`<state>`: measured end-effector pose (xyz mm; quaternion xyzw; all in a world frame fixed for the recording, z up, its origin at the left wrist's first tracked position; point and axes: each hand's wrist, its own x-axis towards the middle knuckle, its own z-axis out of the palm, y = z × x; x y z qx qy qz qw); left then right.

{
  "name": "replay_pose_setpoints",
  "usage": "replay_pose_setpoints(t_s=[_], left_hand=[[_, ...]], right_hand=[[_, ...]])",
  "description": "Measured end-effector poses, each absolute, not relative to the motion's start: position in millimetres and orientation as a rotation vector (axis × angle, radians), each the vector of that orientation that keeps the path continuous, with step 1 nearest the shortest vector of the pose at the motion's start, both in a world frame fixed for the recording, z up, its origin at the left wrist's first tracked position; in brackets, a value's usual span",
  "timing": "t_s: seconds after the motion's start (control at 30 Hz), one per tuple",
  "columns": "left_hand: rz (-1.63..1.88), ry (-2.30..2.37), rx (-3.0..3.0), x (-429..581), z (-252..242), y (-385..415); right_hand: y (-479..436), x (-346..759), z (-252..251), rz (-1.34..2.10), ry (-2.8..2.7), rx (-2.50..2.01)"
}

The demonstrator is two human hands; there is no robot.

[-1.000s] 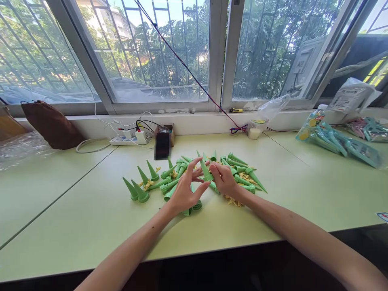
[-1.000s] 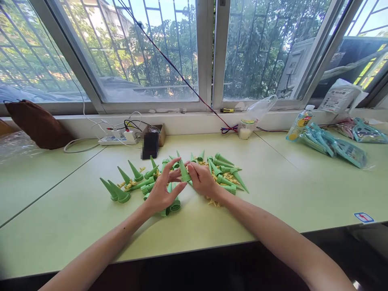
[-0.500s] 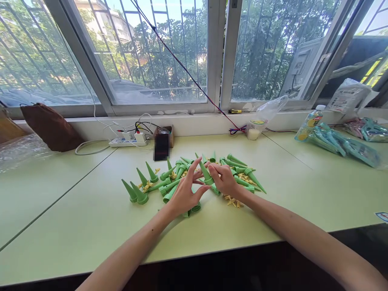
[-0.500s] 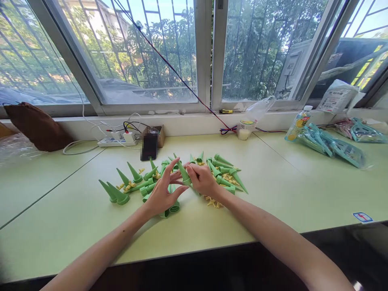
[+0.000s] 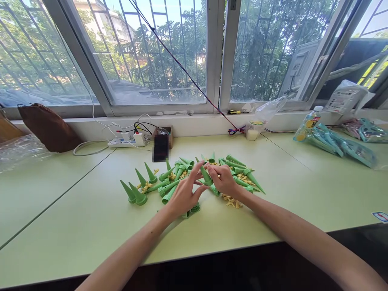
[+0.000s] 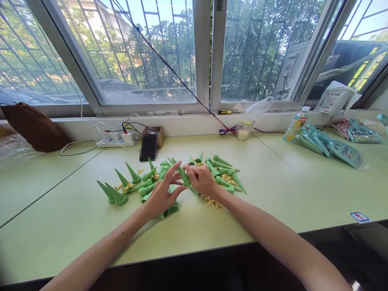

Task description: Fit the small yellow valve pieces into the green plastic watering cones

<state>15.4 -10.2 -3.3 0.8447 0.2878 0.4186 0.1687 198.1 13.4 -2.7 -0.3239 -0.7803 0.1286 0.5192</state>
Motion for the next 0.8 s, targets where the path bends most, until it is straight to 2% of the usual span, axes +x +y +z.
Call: replay_pose_setpoints(t_s=[0.23, 0.8], left_hand=[[1.115, 0.822, 2.464, 14, 0, -10], [1.019, 0.888, 2.112, 16, 10, -13]], right_hand=[[13, 196, -1, 0.287, -1.854, -0.759], [11, 195, -1, 0.284, -1.897, -0.772]])
